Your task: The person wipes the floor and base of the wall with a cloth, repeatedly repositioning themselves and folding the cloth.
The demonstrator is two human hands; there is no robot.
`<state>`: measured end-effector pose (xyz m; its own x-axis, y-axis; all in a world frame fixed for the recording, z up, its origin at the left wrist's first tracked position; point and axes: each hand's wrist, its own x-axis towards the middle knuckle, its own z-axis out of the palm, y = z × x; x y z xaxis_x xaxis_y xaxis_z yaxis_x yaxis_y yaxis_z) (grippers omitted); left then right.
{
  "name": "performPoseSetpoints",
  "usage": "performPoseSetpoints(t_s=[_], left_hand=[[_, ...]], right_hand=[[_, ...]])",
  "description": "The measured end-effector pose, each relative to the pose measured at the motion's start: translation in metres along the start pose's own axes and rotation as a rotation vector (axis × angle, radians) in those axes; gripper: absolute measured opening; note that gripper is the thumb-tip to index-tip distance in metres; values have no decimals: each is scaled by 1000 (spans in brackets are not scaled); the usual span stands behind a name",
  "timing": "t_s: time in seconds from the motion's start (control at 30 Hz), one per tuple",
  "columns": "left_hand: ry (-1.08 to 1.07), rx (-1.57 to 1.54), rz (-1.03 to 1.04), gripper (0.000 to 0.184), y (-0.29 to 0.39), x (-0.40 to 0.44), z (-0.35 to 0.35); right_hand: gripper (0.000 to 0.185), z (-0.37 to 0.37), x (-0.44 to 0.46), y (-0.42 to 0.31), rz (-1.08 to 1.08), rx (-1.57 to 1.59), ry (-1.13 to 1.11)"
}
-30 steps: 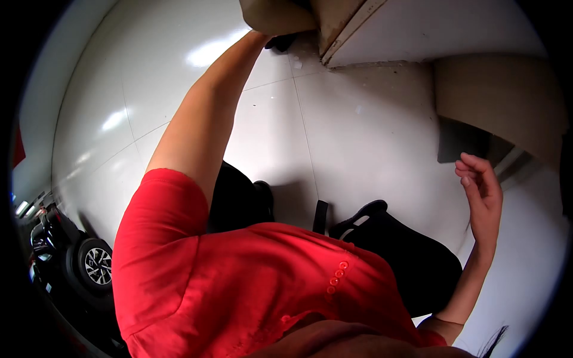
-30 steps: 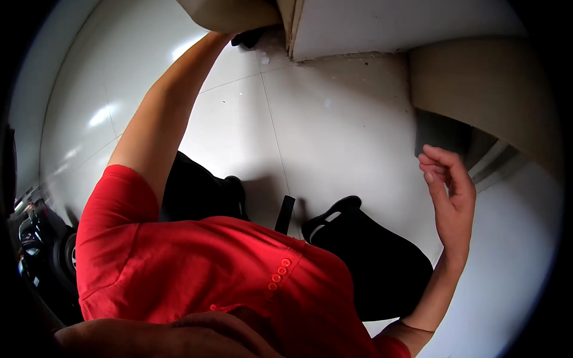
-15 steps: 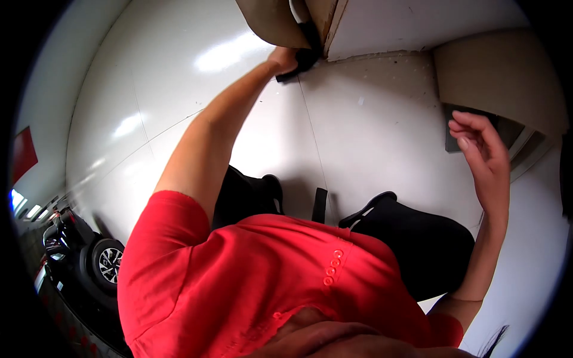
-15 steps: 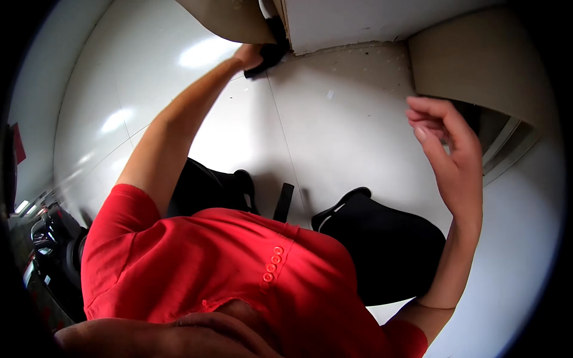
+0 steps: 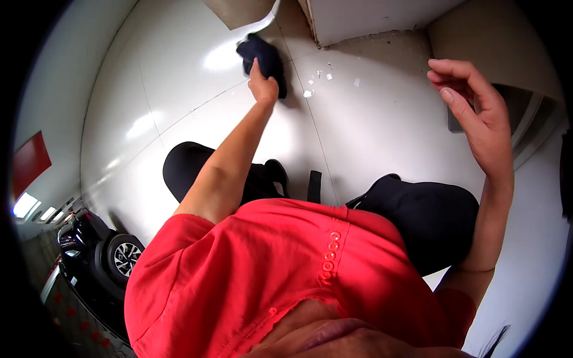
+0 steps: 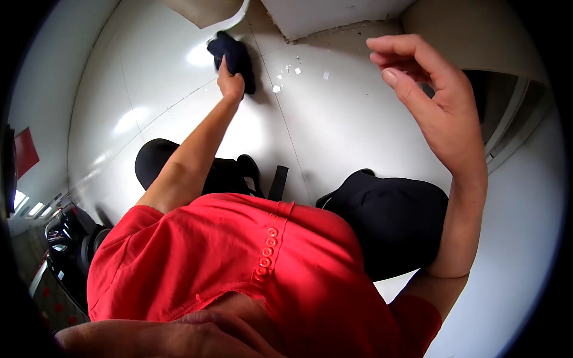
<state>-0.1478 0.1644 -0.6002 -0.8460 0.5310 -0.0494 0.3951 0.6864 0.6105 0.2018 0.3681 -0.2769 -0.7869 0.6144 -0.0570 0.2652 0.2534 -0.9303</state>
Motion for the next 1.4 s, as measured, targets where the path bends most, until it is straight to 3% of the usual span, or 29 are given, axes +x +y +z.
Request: performPoseSetpoints(t_s=[0.07, 0.17, 0.27, 0.33, 0.47, 0.57, 0.67, 0.83, 0.9, 0.97, 1.1, 1.17, 1.23, 1.27, 1.33, 1.4], left_hand=[[-159, 126, -194, 71, -35, 20, 11], [-222, 232, -210, 72, 5, 11, 6], [-266, 212, -5, 75, 27, -18, 44], [-309, 187, 15, 75, 67, -43, 72], [-467, -53, -106, 67, 167, -62, 110], [-520, -390, 174, 55, 208, -62, 126], [-609, -495, 223, 56, 238, -58, 82], [-432, -644, 561, 61, 181, -39, 26], [-150, -461, 741, 62, 166, -40, -28], [78, -235, 730, 63, 104, -34, -31], [288, -38, 239, 64, 1, -22, -53], [457, -30, -262, 62, -45, -18, -60], [453, 16, -761, 58, -39, -22, -82], [459, -177, -907, 58, -94, -7, -73], [422, -372, -1034, 58, -125, -3, -60], [254, -157, -855, 62, -127, -10, -50]], right_hand=[[26, -2, -3, -2, -20, 3, 2], [26, -7, -11, -2, -15, -14, 2], [26, -10, -10, -2, -23, -13, 39], [26, -10, -5, -5, -15, 7, 34], [27, -8, 3, -4, -6, 23, -12], [26, -6, 2, 4, 35, -1, -27], [26, -7, -1, 10, 59, 22, -10], [27, -7, 0, 21, 26, 72, -24], [27, -5, 0, 22, 14, 104, -56], [27, -4, -2, 22, 3, 57, -74], [28, -3, -2, 17, 3, 15, -92], [28, -1, -2, 14, 1, -16, -98], [28, -1, 0, 12, 8, -37, -89], [28, -2, 0, 12, 5, -39, -99], [29, -3, 1, 11, 49, -109, -65], [29, -4, 2, 8, 46, -119, -69]])
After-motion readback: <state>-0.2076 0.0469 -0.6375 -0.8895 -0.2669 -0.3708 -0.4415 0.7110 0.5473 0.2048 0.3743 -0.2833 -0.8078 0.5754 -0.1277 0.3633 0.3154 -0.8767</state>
